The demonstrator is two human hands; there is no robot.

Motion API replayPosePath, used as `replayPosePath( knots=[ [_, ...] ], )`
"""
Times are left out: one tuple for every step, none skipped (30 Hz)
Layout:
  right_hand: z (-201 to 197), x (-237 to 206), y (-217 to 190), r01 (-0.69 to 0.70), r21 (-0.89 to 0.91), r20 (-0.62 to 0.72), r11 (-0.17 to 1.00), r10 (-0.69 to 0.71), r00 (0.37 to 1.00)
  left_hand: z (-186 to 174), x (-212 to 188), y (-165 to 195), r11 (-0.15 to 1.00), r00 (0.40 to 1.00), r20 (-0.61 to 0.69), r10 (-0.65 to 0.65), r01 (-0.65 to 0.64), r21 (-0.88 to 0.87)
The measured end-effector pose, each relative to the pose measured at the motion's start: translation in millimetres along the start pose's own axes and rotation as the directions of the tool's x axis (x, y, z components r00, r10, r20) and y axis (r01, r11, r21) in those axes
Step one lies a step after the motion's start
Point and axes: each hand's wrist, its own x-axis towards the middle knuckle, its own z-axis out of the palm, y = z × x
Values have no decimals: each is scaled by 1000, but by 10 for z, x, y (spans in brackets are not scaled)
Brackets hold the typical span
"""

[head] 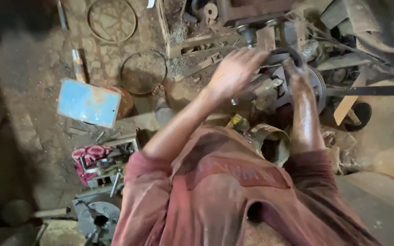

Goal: The person operates a manual metal press in a workshop, repeatedly placing a metal piece under the press and pulling the lever to stamp or shape it. The person adjusts the piece between cycles and occasionally wipes the press surface with a cloth.

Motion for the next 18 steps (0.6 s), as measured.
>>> replayPosePath(
  knots=[
    [-29, 31, 79, -21, 100, 23, 995, 19, 1000, 67, 143, -25, 1000, 979, 206, -15, 13, 10],
    [-35, 44, 139, -49, 197, 46, 979, 41, 998, 161, 260, -47, 1000, 915, 402, -27, 24, 15],
    [-24, 64, 182, -77, 293, 67, 953, 59, 996, 262, 308, -84, 998, 923, 384, -6, -17, 57],
    [10, 71, 184, -66, 305, 52, 950, 52, 997, 363, 333, -122, 993, 929, 369, 19, -60, 101],
    [34, 80, 193, -55, 317, 34, 947, 46, 998, 442, 309, -178, 984, 933, 356, 46, -104, 143],
    [46, 78, 192, -45, 329, 14, 943, 43, 999, 495, 261, -231, 996, 929, 368, 37, -64, 61],
    [65, 68, 173, -48, 278, -6, 959, 51, 999, 521, 193, -285, 999, 923, 383, 32, -24, -24],
    [88, 56, 116, -50, 224, -27, 973, 57, 998, 516, 120, -336, 994, 917, 398, 30, 15, -109],
    [117, 42, 52, -53, 169, -47, 984, 61, 997, 494, 44, -371, 990, 942, 334, 30, 19, -142],
    [143, 40, -22, -61, 61, -24, 996, 62, 998, 456, -20, -406, 985, 964, 265, 30, 16, -169],
    [161, 34, -112, -67, -44, -3, 997, 67, 998, 412, -74, -436, 981, 980, 199, 29, 10, -195],
    [194, 25, -193, -77, -148, 9, 986, 79, 997, 372, -113, -461, 974, 988, 148, 40, -6, -225],
    [238, 26, -264, -47, -241, 16, 969, 53, 998, 339, -142, -484, 966, 994, 94, 50, -25, -257],
    [275, 28, -340, -15, -335, 28, 942, 26, 999, 317, -162, -509, 957, 998, 34, 59, -47, -287],
    [319, 38, -410, 17, -426, 43, 905, 1, 999, 304, -179, -538, 948, 997, 14, 70, -62, -313],
    [372, 46, -468, -14, -524, 6, 851, 20, 1000, 303, -200, -569, 939, 997, -5, 77, -74, -337],
    [426, 49, -524, -46, -614, -27, 788, 38, 999, 309, -224, -605, 930, 997, -24, 79, -83, -359],
    [481, 59, -573, -78, -693, -58, 717, 52, 997, 323, -253, -642, 930, 997, 8, 78, -70, -360]
  ],
)
